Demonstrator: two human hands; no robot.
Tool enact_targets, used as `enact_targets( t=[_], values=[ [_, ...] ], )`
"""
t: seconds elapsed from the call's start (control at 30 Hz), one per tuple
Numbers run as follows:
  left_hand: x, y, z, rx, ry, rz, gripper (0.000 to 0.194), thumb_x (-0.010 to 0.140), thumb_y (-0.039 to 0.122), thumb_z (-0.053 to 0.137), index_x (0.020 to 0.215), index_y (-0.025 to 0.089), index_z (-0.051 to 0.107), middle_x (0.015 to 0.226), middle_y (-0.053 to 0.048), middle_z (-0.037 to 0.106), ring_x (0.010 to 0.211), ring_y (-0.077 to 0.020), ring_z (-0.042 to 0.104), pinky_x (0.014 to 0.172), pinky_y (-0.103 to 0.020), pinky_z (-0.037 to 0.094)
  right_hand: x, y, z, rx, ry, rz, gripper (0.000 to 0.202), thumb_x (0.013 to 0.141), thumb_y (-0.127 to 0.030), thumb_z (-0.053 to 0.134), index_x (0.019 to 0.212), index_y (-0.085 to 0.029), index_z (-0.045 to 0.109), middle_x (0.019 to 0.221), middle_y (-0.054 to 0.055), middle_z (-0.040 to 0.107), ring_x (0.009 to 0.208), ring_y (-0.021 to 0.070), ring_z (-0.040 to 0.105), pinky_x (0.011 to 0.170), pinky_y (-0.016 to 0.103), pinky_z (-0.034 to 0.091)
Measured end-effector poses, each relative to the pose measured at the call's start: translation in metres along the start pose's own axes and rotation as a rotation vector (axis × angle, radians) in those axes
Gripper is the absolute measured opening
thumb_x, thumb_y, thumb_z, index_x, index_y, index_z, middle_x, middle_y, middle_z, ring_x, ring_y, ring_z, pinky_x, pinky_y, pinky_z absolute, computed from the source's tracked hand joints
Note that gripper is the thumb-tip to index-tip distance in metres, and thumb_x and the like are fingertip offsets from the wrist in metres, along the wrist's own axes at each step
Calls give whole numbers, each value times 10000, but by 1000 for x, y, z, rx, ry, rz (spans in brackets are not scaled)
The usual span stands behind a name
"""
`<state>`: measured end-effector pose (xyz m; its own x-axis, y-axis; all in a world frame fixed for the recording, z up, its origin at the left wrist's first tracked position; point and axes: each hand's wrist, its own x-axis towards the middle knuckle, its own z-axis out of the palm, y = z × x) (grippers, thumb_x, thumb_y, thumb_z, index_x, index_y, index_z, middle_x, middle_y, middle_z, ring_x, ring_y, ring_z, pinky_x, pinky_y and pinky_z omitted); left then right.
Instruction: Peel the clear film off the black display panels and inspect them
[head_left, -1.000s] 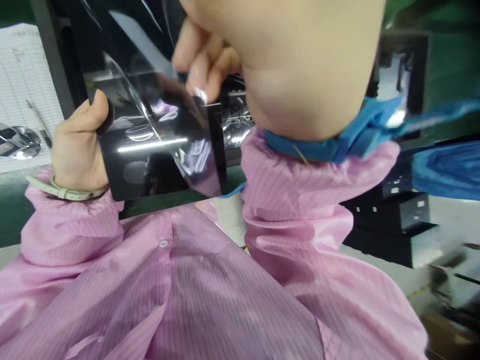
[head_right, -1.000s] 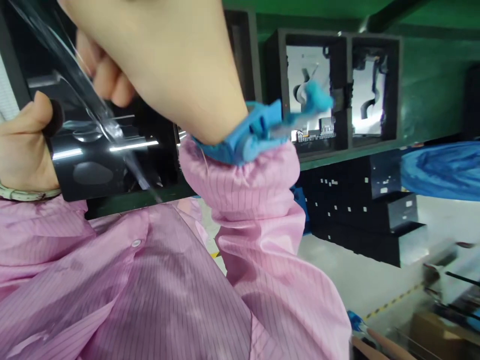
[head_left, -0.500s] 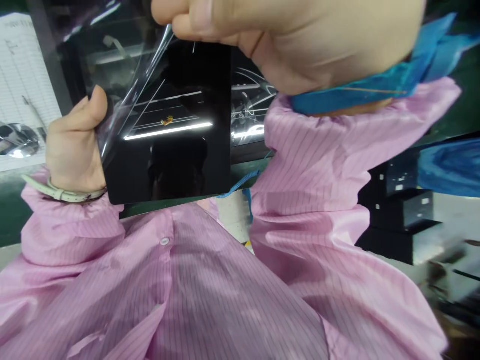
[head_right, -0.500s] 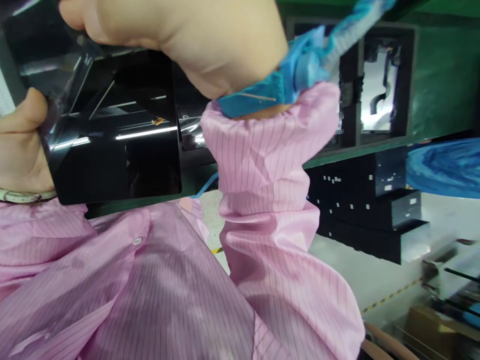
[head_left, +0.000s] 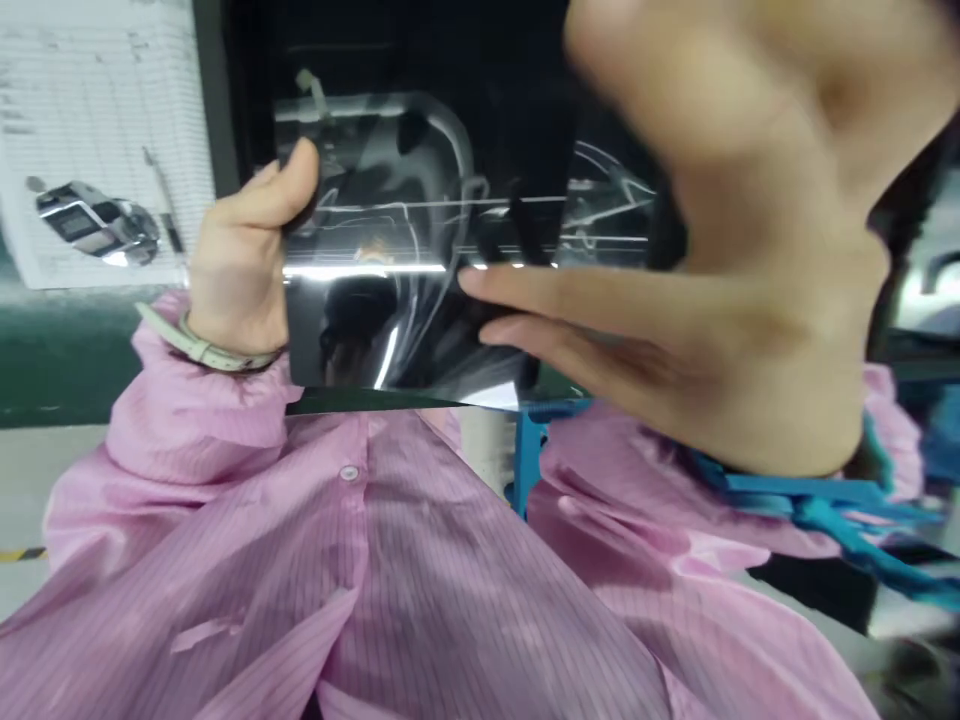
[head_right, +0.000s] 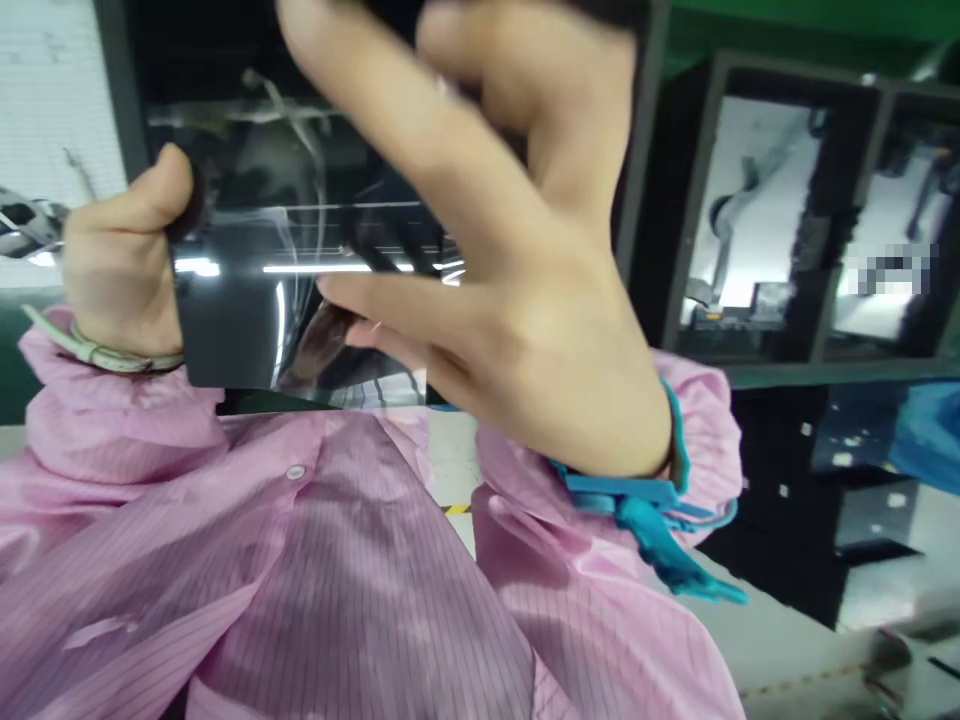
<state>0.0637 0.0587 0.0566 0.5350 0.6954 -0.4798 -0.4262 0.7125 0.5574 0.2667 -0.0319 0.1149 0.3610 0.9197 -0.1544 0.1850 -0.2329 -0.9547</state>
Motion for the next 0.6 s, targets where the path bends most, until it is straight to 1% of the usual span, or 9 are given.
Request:
enact_targets(
  t=[0.03,0.07,0.1,0.13,0.2,0.27,0.37,0.47,0.6],
  values=[
    [0,-2,0,-8,9,28,342,1092,195,344,972,62,636,1132,-108,750,1334,-348,614,1111,-614,525,-6,8,3,-97,-54,-127,390,566,-22,931,617,-362,745,1287,-263,695,1539,181,394,1321,294,289],
    [1,-3,0,-11,25,52,335,1086,161,356,890,65,611,1103,-99,749,1316,-342,628,1109,-602,530,-11,17,6,-197,-95,-263,362,616,-78,931,712,-395,786,1312,-243,690,1505,174,444,1330,306,288],
    [1,-4,1,-17,43,66,343,1081,137,366,820,75,578,1079,-94,747,1299,-335,642,1108,-588,536,-15,27,10,-252,-104,-361,295,714,-148,894,825,-408,812,1370,-217,664,1490,178,465,1335,331,301],
    [2,-4,1,-27,60,72,352,1077,125,375,773,87,549,1067,-95,746,1286,-328,653,1109,-570,543,-19,36,15,-221,-63,-397,231,814,-192,823,915,-400,820,1425,-186,634,1489,189,470,1333,363,317],
    [2,-6,1,-63,76,31,368,1076,135,380,740,108,527,1077,-108,745,1280,-311,662,1117,-533,549,-25,51,29,-58,47,-375,232,946,-215,665,1022,-373,817,1486,-138,594,1514,217,443,1329,435,318],
    [2,-7,0,-106,28,6,377,1091,210,354,802,115,577,1103,-103,745,1292,-302,657,1113,-514,555,-28,61,44,80,136,-331,300,993,-207,567,1028,-364,821,1423,-103,653,1504,231,459,1329,489,287],
    [0,-10,-3,-116,-21,31,492,1099,455,292,1009,147,664,1126,-68,744,1291,-306,654,1074,-493,576,-30,66,64,160,243,-297,344,1023,-219,506,984,-347,823,1230,-81,751,1417,226,563,1300,499,321],
    [-2,-12,-5,-118,107,24,544,1025,637,402,1109,165,660,1124,-85,741,1260,-318,662,1039,-450,589,-30,66,73,231,329,-302,363,1044,-249,472,980,-354,813,1162,-86,767,1347,200,623,1274,460,381],
    [-6,-13,-3,-122,226,-4,536,974,680,483,1098,184,644,1038,-91,738,1233,-335,668,982,-417,609,-28,67,74,294,356,-285,454,1072,-244,369,1021,-401,792,1179,-107,752,1315,165,641,1311,438,347]
  ],
)
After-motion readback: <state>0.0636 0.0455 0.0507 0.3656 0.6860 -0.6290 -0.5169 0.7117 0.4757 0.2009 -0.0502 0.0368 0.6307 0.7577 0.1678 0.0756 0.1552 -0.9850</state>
